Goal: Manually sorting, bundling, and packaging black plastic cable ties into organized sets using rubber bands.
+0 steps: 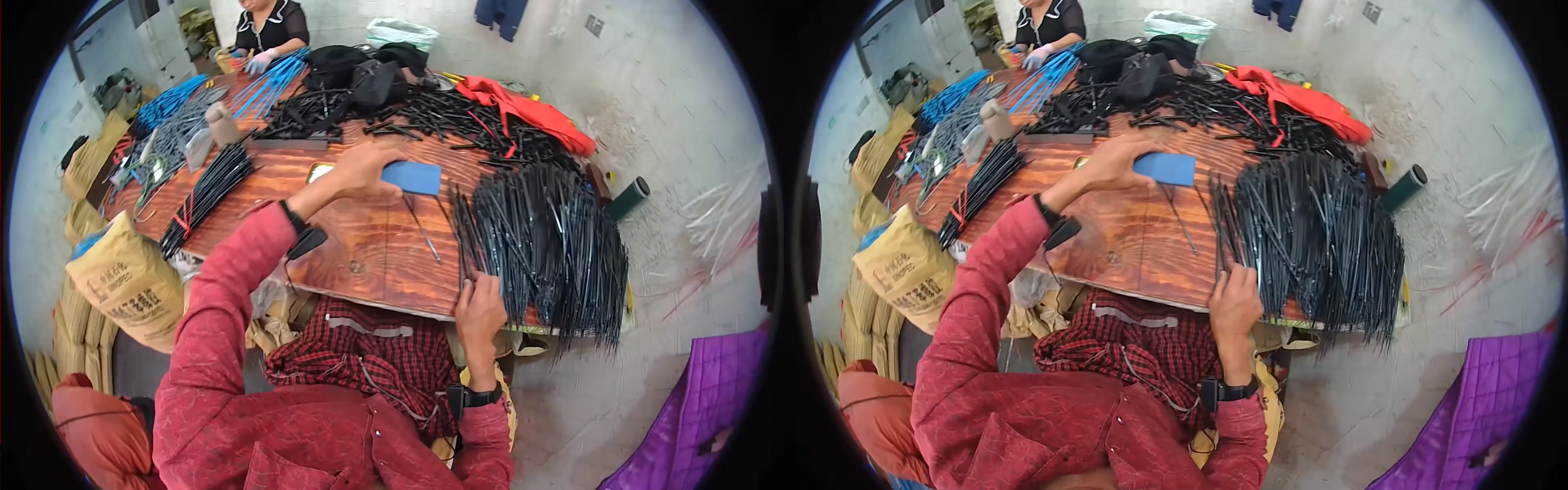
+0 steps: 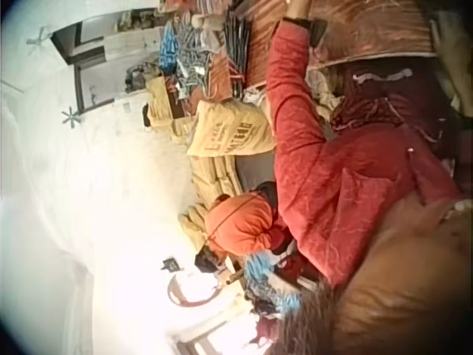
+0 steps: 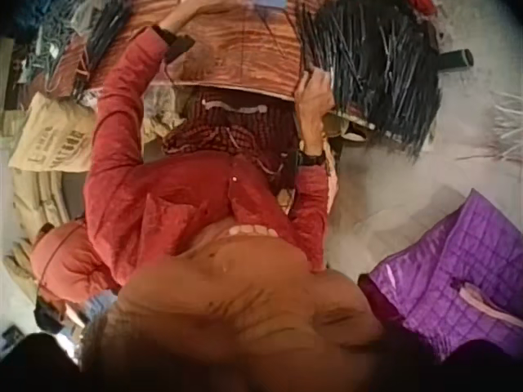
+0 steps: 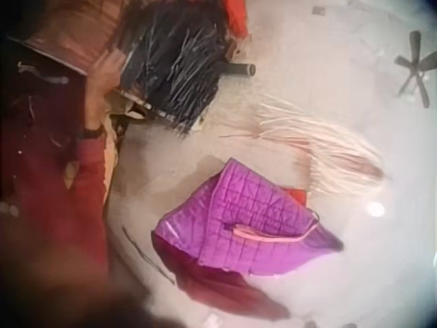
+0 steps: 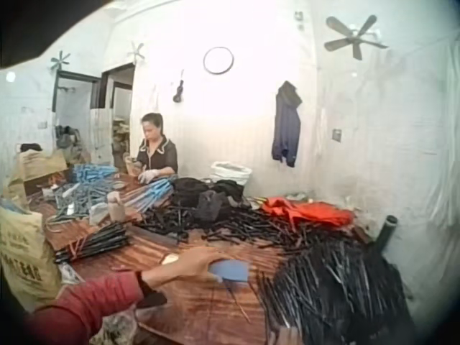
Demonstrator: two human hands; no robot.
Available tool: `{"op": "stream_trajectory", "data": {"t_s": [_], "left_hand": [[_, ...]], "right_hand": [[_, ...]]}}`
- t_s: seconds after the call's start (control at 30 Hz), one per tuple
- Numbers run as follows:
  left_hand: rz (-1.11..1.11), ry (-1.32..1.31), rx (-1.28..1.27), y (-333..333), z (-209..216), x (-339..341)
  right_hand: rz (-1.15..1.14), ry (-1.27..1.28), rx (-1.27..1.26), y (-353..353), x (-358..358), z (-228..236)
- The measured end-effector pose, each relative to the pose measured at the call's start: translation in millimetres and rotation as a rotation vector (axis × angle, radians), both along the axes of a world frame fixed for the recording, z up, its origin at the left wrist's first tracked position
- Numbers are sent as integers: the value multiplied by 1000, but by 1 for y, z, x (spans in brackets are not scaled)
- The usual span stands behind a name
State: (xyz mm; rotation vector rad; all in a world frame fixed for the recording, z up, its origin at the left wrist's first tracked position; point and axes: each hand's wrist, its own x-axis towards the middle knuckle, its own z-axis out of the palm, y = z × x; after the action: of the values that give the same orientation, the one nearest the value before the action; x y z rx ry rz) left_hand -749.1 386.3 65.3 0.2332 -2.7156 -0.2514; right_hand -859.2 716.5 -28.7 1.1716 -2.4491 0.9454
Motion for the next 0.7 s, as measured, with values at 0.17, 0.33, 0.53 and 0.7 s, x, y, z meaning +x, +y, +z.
{"op": "stream_trajectory", "data": {"t_s": [0.17,0.33,0.53,0.7], "left_hand": [[116,-90,-131,-37,-31,-95],[180,-57,-199,-57,-72,-121],[179,42,-159,-49,-70,-93],[75,84,89,-37,-56,11]], "right_hand": [[-11,24,13,6,5,5],[14,-9,16,4,6,4],[68,-7,1,5,9,6],[37,-25,-31,6,-2,3]]}}
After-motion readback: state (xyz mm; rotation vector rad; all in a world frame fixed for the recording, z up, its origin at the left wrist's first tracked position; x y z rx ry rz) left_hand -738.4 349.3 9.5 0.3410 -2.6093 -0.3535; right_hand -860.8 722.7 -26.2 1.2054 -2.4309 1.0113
